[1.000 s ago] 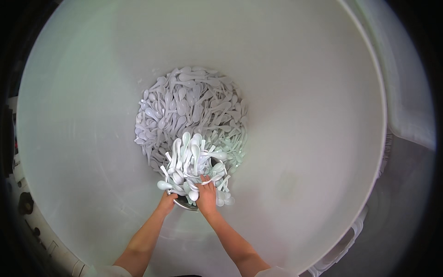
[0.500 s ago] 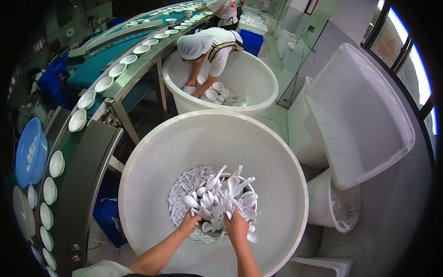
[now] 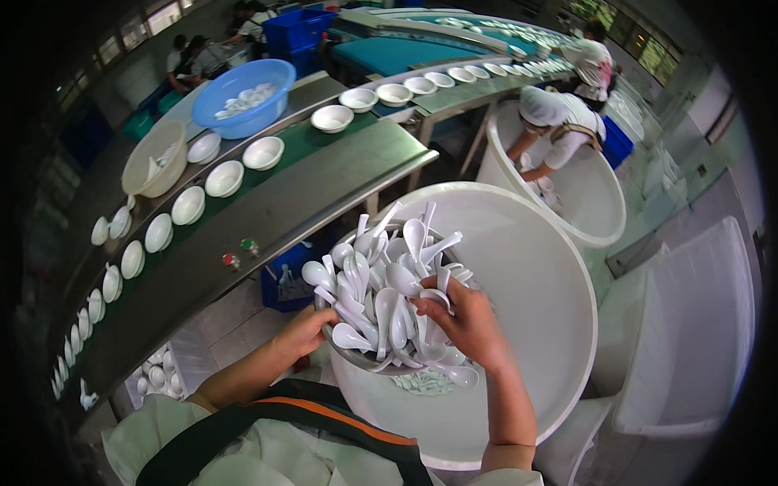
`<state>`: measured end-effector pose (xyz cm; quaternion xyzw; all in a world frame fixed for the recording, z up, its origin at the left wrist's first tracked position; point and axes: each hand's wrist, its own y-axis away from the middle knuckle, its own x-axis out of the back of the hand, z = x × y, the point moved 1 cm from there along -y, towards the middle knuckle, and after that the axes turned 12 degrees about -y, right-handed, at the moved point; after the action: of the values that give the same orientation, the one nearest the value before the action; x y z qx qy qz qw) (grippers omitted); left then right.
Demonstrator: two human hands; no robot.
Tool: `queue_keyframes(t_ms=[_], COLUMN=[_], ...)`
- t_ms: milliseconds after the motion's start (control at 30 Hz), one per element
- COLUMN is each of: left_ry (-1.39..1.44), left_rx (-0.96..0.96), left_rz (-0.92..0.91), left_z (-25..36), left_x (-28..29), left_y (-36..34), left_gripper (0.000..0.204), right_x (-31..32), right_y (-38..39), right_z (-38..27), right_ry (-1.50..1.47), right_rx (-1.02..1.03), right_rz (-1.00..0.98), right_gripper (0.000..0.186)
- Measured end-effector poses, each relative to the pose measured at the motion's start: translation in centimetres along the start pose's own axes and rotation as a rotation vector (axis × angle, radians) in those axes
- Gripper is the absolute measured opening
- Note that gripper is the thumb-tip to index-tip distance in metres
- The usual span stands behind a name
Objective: The person picks up plastic spoons from a large bowl and places one into each ceramic bowl as they move along a conveyor belt, then refills the small bowl from a large bin.
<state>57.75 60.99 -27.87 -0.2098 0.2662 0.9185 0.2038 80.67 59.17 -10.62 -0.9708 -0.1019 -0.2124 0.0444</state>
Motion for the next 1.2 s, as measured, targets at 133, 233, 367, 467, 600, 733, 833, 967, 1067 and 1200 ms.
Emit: queue_keyframes(t_ms=[133,233,367,467,600,733,833,967,1067,1200], left_ry=[0.033,-0.021,-0.01,-0.045,-0.097,-0.257,-0.369,-0.387,-0.463,-0.394], left_rx=[-0.114,-0.178,-0.215,-0.254,-0.223,-0.099,-0.17,-0.079,-0.353,-0.509], left_rz=[0.201,0.358,0.638,0.631,0.772,0.791,0.82,0.57,0.687,1.032], left_z=[1.4,1.4,2.6,3.3,3.6,3.5,2.6,4.0,2.4,3.1], left_x=[-6.0,-11.4,-17.9,-21.3,-22.7,-22.2,-21.4,-19.6,-17.6,-15.9], left_y=[4.0,6.7,9.2,10.3,8.7,9.2,7.8,9.3,9.9,9.1], left_gripper=[0.03,0.035,0.036,0.033,0.035,0.053,0.058,0.06,0.062,0.039], right_x=[9.4,15.0,13.5,9.4,-1.4,-11.2,-14.7,-13.6,-12.0,-13.4], right_y=[-1.2,-5.8,-14.8,-18.7,-23.6,-24.5,-25.3,-26.8,-26.3,-26.7], right_z=[-6.3,-8.5,-12.0,-15.1,-14.0,-9.6,-5.8,-6.5,-6.9,-5.6], right_ry=[-0.039,-0.087,0.125,0.293,0.415,0.638,0.569,0.439,0.772,0.931], right_rx=[0.313,0.431,0.807,1.197,1.748,1.874,1.994,2.016,1.992,1.889], right_rz=[-0.218,-0.213,-0.364,-0.475,-0.593,-0.793,-0.875,-0.884,-0.903,-1.143], right_gripper=[0.022,0.021,0.017,0.019,0.027,0.018,0.012,0.011,0.013,0.025])
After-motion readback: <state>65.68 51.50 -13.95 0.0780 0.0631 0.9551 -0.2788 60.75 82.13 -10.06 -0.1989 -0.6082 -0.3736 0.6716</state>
